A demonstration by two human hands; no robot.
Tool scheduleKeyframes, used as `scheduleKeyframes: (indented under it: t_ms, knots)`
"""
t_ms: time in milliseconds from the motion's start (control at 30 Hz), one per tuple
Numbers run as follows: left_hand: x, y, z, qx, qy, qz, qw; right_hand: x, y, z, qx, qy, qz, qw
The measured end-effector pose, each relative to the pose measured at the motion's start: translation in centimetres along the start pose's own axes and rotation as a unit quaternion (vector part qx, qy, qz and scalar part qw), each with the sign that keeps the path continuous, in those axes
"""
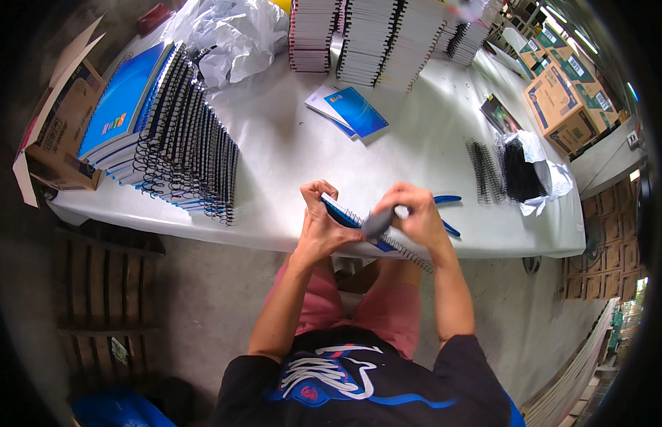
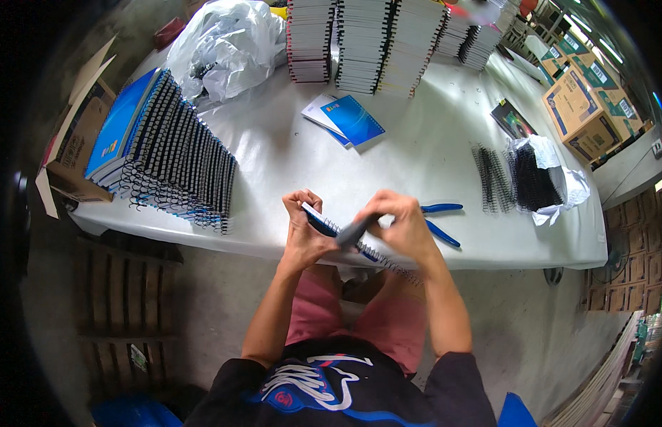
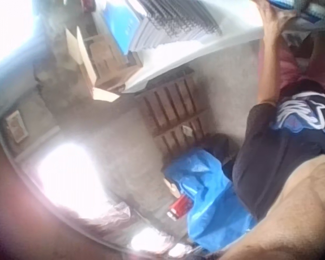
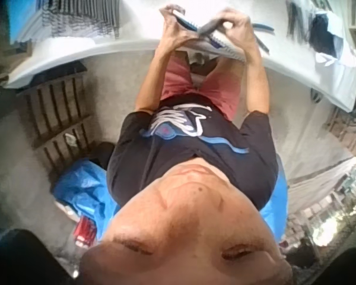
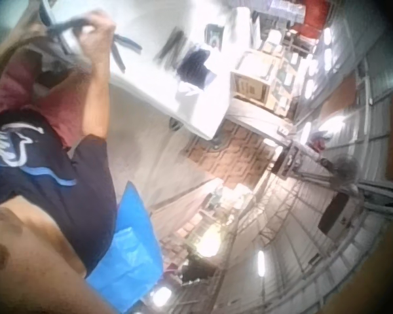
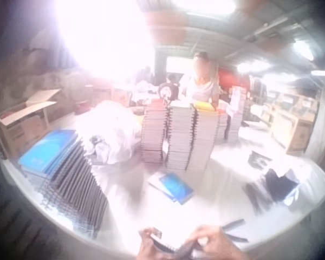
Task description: The person assembles spiral-bound notebooks by inserting metal spiral coils into pre-punched holes on the notebook covers. They use pliers to secure the coils and stack the completed notebooks on the table. The workspace contains stacks of notebook covers, loose spiral coils, and finished notebooks.
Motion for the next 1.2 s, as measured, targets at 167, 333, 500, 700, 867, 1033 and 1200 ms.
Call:
scheduleKeyframes:
  t_ms: [167, 333, 500, 700, 867, 1033, 1200]
  knots:
    - [0.4, -0.2, -0.1, -0.024, -0.032, -0.016, 0.999, -0.3, 1.8, -2.5, -0.141, -0.033, -0.037, 0.989]
    - [0.1, -0.1, -0.1, -0.021, -0.005, -0.025, 0.999, -1.6, 1.7, -0.7, -0.023, -0.001, 0.045, 0.999]
    - [0.2, -0.4, 0.4, -0.039, 0.016, -0.035, 0.999, -1.9, 1.9, 0.4, 0.106, 0.048, 0.003, 0.993]
    - [0.6, -0.3, -0.5, 0.140, 0.010, 0.009, 0.990, -0.4, -4.8, 0.2, 0.301, 0.040, 0.096, 0.948]
    - [0.8, -2.3, 0.3, 0.259, -0.031, 0.090, 0.961, 6.9, -8.1, 3.1, 0.374, 0.076, 0.022, 0.924]
    - [0.9, -2.4, 3.0, 0.110, -0.010, 0.175, 0.978, 10.6, -6.4, 3.2, 0.508, 0.087, 0.090, 0.852]
    - [2.0, -2.6, 4.5, -0.013, 0.044, 0.196, 0.980, 8.0, -0.9, -3.2, 0.210, 0.057, 0.235, 0.947]
Point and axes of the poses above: each hand's wrist, its own x-axis away from the middle knuckle, its own y-axis out of the palm, z = x × y, the point moved 4 cm from there along -x, towards the middle knuckle, and after that the axes turned 11 degrees about -x, right-handed, at the moved point
